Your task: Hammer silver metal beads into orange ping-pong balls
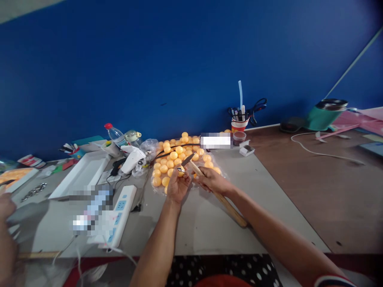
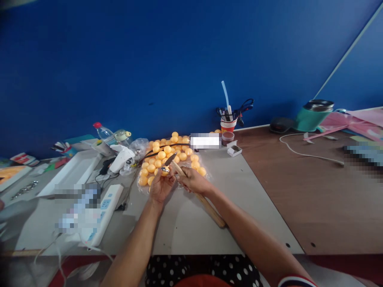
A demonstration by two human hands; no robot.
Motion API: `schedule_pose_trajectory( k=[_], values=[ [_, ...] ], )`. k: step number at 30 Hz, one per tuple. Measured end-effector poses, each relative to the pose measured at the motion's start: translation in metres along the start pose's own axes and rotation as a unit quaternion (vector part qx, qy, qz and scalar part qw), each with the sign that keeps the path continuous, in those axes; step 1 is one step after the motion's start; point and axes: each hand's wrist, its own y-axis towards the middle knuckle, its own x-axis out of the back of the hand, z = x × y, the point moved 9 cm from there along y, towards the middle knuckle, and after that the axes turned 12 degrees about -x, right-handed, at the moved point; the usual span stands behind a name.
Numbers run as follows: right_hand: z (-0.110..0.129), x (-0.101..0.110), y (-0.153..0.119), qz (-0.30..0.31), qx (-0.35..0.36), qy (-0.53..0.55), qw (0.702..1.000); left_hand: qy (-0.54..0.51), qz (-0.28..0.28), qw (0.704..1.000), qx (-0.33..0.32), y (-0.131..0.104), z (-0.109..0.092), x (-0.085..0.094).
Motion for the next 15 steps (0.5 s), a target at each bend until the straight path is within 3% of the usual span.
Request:
schedule_pose_trajectory(
  k=[9,15],
  values=[
    [-0.011,-0.002,0.006,0.01,0.003,0.027,1.0,-0.005,-0.049,0.999,0.001,-0.001,-0.001,0.007],
    [-0.01,-0.002,0.006,0.01,0.001,0.032,0.999,-0.006,-0.009,1.0,0.001,0.0,-0.001,-0.003]
  ],
)
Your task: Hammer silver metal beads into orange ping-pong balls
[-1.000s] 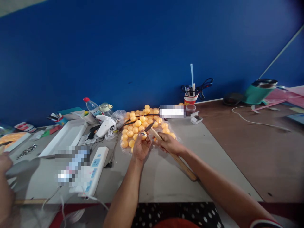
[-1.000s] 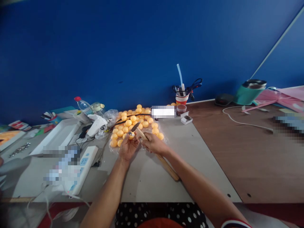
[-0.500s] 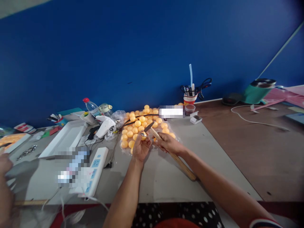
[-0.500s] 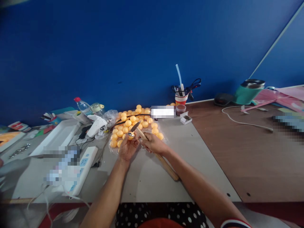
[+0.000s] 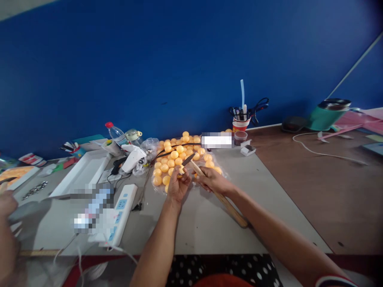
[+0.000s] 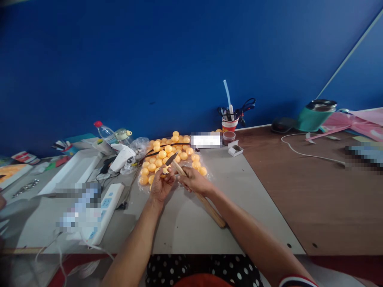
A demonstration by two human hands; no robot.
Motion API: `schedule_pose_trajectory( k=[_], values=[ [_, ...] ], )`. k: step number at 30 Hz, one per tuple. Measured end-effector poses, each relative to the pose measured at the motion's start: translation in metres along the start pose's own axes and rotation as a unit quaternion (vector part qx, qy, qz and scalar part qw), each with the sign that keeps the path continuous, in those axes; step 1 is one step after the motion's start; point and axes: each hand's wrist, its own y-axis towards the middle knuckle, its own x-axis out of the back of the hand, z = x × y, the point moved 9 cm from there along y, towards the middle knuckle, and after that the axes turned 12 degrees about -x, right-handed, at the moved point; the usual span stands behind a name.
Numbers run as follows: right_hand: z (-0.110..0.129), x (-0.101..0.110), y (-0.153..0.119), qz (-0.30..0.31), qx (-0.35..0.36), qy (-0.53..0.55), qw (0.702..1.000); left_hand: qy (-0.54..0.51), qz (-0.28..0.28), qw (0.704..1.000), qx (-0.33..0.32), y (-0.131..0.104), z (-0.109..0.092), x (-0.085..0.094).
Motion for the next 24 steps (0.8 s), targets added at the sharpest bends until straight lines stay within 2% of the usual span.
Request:
schedule_pose_trajectory(
  k=[6,24],
  values=[
    [0.0008,-0.0003,-0.0014,-0.007,-0.019,-0.012,1.0,0.011,-0.004,1.0,0.005,-0.001,0.0012,-0.001],
    [-0.0009,0.0001,0.0004,0.0,-0.013,-0.015,1.0,0.024,0.019,1.0,-0.001,-0.0022,-0.0027,-0.0073]
  ],
)
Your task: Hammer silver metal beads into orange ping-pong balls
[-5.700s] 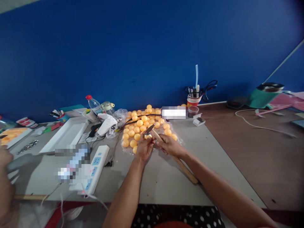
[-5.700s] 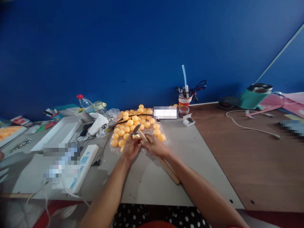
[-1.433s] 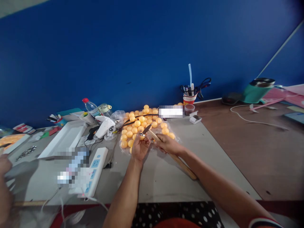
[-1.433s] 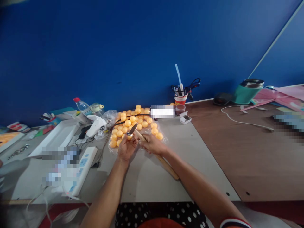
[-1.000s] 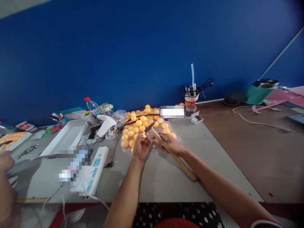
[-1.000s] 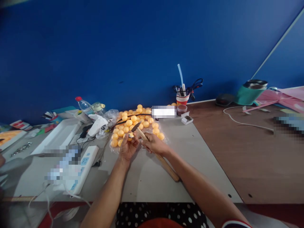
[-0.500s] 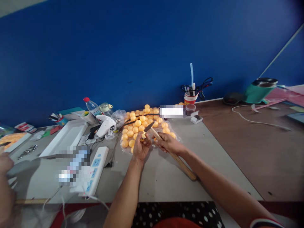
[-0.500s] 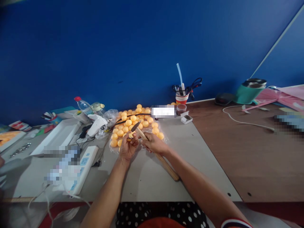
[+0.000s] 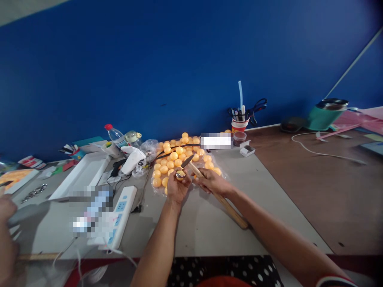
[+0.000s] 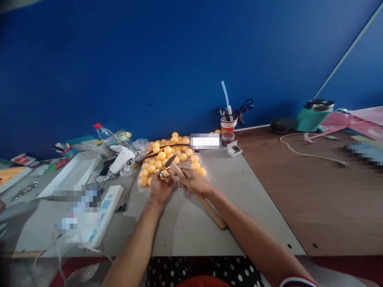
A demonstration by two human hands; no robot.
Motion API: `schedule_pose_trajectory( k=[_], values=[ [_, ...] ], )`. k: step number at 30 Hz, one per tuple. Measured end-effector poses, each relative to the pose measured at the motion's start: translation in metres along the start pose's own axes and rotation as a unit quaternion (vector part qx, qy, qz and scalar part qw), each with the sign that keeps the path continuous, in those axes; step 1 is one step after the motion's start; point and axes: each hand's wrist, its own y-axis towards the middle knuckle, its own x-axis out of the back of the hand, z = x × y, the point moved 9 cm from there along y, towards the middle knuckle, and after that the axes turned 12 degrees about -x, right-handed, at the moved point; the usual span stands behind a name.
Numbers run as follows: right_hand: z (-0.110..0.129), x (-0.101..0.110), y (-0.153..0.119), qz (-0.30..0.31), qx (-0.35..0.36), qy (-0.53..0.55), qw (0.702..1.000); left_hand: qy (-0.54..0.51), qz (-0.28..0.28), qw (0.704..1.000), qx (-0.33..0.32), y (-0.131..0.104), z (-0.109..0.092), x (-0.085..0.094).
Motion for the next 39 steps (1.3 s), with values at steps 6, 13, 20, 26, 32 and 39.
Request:
schedule_pose_trajectory(
  k=[6,13,20,26,32,39],
  values=[
    [0.006,-0.003,-0.003,-0.005,0.0,0.001,1.0,0.008,-0.021,1.0,0.017,-0.001,0.002,0.004],
    [0.012,-0.003,-0.005,-0.011,-0.003,-0.011,1.0,0.012,0.0,0.999,0.031,0.001,0.006,0.004],
    [0.009,-0.001,-0.002,-0.013,0.003,0.012,1.0,-0.001,-0.015,0.999,0.029,0.001,0.007,0.007],
    [0.007,0.001,0.0,-0.01,0.019,0.015,1.0,-0.03,-0.044,0.998,0.013,0.006,0.007,0.009],
    [-0.005,0.003,0.006,-0.009,0.019,0.01,1.0,-0.036,-0.029,0.999,-0.004,0.008,0.004,0.008],
    [0.001,0.0,0.001,-0.003,0.012,0.011,1.0,-0.008,-0.023,1.0,-0.004,0.004,0.008,0.011]
  ],
)
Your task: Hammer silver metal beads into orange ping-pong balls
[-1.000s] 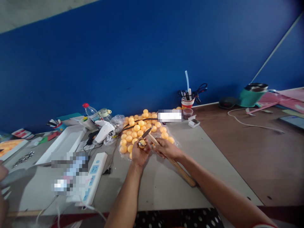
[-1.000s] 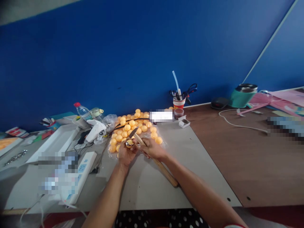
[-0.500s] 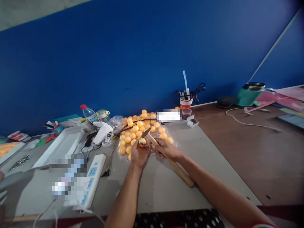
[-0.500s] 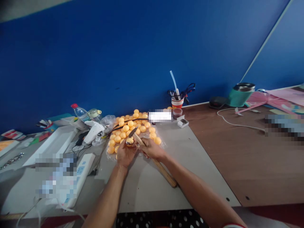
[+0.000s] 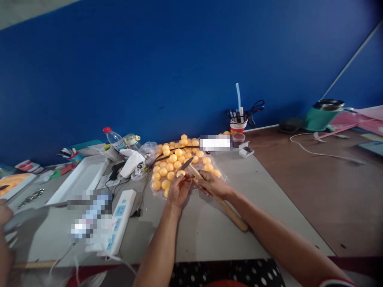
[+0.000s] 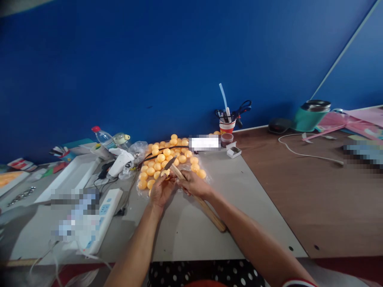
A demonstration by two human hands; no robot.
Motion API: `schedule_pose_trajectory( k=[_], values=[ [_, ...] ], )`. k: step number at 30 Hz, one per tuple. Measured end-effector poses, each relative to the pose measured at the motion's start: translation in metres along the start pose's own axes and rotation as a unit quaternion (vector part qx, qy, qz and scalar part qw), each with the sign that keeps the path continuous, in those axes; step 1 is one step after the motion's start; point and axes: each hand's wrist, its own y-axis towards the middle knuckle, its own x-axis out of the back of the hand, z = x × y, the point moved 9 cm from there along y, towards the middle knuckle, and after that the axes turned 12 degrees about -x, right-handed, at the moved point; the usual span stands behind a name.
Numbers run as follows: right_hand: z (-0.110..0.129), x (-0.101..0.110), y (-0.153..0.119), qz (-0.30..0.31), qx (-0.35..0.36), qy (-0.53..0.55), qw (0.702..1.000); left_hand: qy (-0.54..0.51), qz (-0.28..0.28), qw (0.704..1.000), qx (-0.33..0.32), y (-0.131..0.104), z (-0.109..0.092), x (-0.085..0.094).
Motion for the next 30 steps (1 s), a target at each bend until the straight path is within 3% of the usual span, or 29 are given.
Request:
schedule_pose_trajectory(
  k=[12,23,30],
  values=[
    [0.0052,-0.0016,-0.0011,0.016,0.014,0.029,0.999,0.001,0.039,0.999,-0.009,0.0045,-0.0003,-0.0031],
    [0.0074,-0.0004,-0.0043,0.006,0.007,0.012,1.0,0.041,0.016,0.998,-0.054,0.0077,-0.0054,0.0048],
    [0.0086,-0.0016,-0.0048,0.013,0.019,0.005,1.0,0.065,0.048,0.996,-0.046,0.0029,-0.0041,-0.0039]
  ],
)
